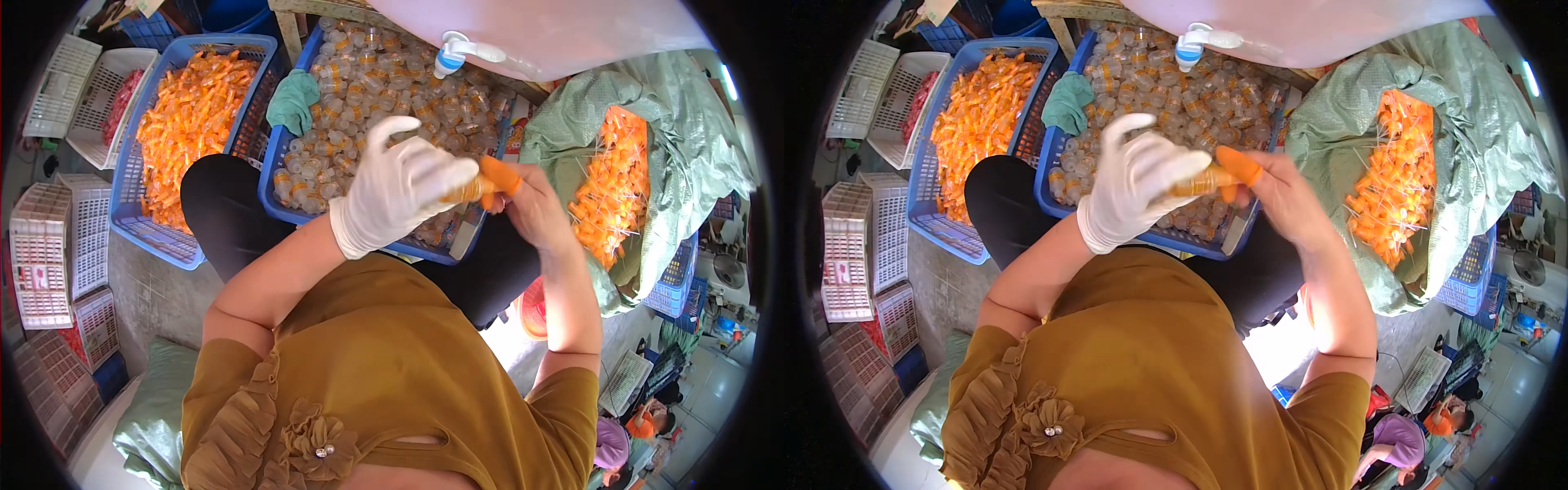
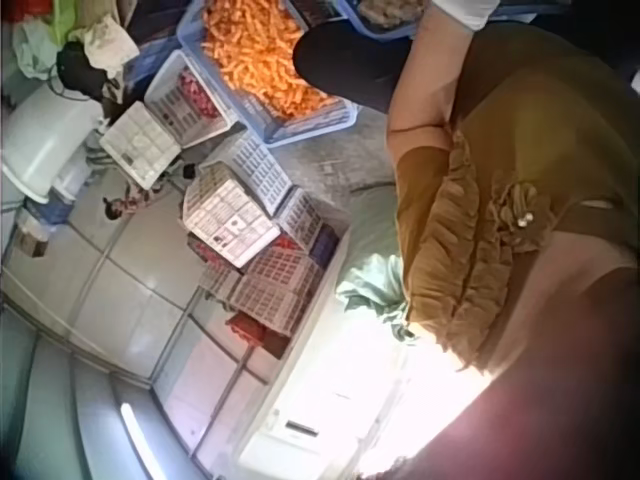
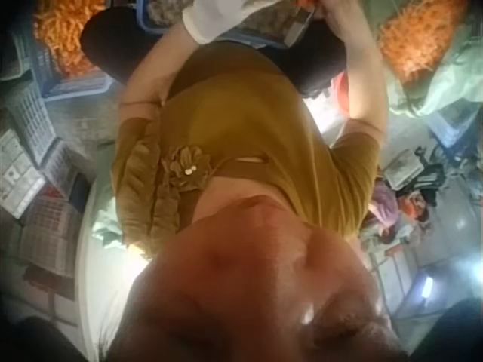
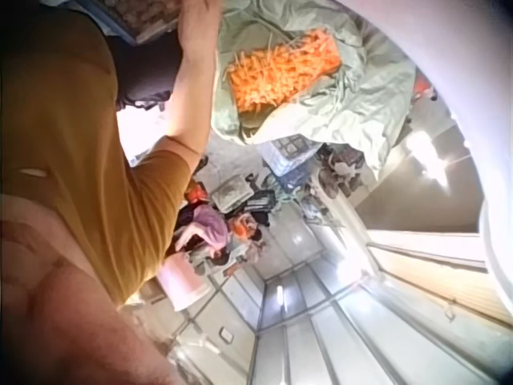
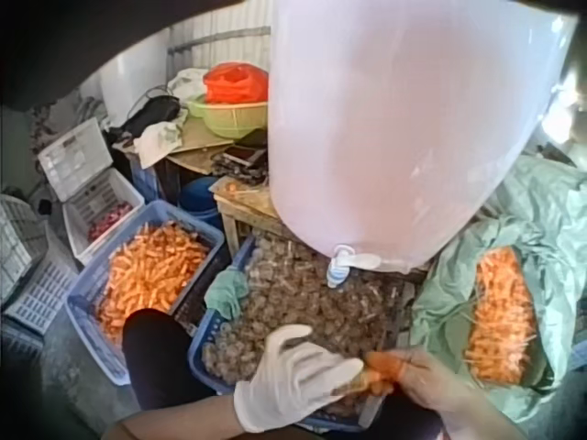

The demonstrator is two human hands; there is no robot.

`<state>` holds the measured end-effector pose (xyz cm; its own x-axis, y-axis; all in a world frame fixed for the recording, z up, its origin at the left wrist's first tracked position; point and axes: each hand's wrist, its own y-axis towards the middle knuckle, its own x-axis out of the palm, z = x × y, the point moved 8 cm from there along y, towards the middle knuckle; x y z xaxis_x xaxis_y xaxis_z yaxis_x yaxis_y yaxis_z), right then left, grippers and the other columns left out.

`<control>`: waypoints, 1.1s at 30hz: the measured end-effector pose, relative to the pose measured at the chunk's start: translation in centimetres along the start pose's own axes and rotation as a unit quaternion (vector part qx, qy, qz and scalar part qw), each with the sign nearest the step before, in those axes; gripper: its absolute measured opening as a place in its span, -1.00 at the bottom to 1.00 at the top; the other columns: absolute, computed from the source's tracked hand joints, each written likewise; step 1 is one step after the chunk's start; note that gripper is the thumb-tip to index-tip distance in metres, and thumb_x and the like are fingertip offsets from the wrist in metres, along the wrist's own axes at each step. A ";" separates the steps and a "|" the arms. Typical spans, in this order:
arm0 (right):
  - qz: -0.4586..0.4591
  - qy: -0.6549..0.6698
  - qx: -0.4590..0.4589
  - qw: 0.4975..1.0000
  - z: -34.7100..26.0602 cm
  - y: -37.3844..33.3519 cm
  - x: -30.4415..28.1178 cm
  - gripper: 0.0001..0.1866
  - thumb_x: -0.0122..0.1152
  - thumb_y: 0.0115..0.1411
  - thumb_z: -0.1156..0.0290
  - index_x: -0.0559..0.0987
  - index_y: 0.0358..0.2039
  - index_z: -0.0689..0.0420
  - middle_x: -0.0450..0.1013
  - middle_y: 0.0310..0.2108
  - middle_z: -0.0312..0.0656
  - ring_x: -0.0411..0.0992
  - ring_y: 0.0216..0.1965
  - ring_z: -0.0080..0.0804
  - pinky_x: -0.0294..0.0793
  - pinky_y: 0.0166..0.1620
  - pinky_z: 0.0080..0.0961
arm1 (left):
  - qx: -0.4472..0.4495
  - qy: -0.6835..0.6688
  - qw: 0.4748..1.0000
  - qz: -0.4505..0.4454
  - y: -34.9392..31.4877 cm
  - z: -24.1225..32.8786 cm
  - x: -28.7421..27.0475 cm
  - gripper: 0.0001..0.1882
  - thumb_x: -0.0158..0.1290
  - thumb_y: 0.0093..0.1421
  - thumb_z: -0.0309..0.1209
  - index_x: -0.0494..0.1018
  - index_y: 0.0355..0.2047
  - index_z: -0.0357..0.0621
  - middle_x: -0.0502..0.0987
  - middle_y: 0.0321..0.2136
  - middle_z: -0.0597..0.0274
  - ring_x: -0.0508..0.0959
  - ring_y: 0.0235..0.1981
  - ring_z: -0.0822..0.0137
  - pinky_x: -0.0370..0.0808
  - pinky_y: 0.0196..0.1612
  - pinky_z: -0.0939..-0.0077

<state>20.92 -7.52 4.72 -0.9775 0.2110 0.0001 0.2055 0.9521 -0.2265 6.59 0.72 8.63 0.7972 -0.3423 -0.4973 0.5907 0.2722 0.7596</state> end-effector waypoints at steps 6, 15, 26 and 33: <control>-0.098 0.278 0.098 0.951 2.9 -0.6 3.7 -0.63 -0.10 0.35 0.12 0.50 -0.26 0.20 0.16 -0.64 -0.41 0.03 -0.61 -0.60 0.04 -0.50 -0.64 | 0.110 0.154 0.982 0.027 -2.0 1.3 -0.8 -0.60 0.26 -0.09 -0.30 0.49 -0.17 0.30 0.49 -0.33 0.65 0.44 -0.27 0.52 0.11 0.14 0.22; 0.282 -0.227 -0.014 0.932 -0.1 -4.6 -14.7 -0.72 0.05 0.26 0.33 0.60 -0.18 0.24 0.56 -0.35 -0.19 0.48 -0.37 -0.50 0.47 -0.22 -0.53 | -0.229 0.276 0.893 0.272 -4.5 -10.1 -13.7 -0.54 0.23 0.10 -0.50 0.37 0.01 -0.33 0.43 -0.04 0.00 0.41 0.01 0.15 0.25 0.18 0.33; 0.324 -0.723 0.121 0.598 3.5 -7.5 -24.1 -0.66 0.26 0.04 0.44 0.57 -0.11 0.02 0.47 -0.08 -0.22 0.36 -0.02 -0.13 0.31 0.05 -0.14 | -0.146 0.392 0.765 -0.491 -15.3 -17.0 13.7 -0.80 0.10 0.11 -0.21 0.55 -0.43 -0.05 0.58 -0.40 0.20 0.57 -0.30 0.27 0.29 -0.12 0.23; 0.428 -0.555 0.001 0.713 1.6 -11.2 -24.3 -0.74 0.15 0.06 0.64 0.54 -0.20 0.16 0.54 -0.27 -0.03 0.50 -0.18 -0.14 0.44 -0.08 -0.40 | -0.390 0.129 0.811 -0.417 -12.7 -17.0 12.5 -0.58 0.24 -0.01 -0.33 0.45 -0.11 -0.08 0.59 -0.23 0.12 0.58 -0.17 0.28 0.33 -0.02 0.22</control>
<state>42.25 -23.70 5.71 0.0695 0.4082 -0.9102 0.7514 0.5788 0.3169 11.17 8.22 -14.36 0.0202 -0.5279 -0.8491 0.7564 0.5634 -0.3323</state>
